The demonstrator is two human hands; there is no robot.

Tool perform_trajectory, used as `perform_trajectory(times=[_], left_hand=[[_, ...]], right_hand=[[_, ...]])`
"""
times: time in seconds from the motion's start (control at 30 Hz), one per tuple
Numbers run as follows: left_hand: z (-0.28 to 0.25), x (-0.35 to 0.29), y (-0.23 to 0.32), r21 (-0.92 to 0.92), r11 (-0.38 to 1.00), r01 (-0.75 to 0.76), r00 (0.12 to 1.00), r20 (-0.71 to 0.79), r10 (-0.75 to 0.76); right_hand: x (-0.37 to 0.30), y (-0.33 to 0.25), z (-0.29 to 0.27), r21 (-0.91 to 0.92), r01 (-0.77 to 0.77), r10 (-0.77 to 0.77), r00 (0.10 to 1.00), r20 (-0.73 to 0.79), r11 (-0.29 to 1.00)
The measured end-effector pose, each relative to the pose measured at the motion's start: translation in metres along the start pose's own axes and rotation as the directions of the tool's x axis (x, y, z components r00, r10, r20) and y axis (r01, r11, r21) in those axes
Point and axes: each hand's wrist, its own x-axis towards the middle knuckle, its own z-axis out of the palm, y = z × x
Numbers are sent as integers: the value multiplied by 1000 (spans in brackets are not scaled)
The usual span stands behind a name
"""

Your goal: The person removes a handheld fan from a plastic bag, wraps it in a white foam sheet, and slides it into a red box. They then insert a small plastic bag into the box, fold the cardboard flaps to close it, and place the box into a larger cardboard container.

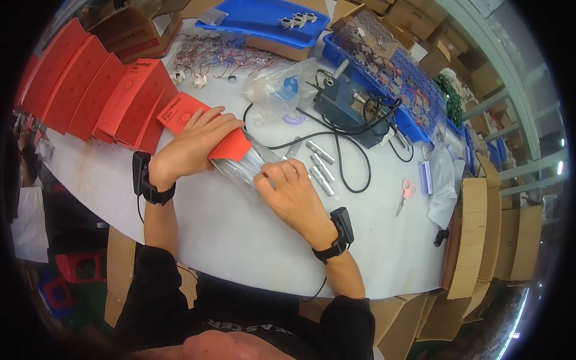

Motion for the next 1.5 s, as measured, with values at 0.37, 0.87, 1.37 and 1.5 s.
perform_trajectory(times=[0.37, 0.87, 1.37, 1.5], left_hand=[[-1, -1, -10, 111, 972, 207, 965, 140, -222], [-9, 6, 10, -333, 941, -61, 974, 185, 128], [5, 19, 31, -312, 950, 3, 955, 284, 90], [5, 19, 28, -304, 953, -8, 959, 268, 94]], right_hand=[[-10, -73, -51, -304, -236, 364, 791, 491, 923], [-11, -15, -43, 145, -277, 214, 913, 347, 950], [11, -30, -5, 596, -505, 653, 756, -43, 625], [19, -31, -16, 789, -509, 757, 647, 88, 343]])
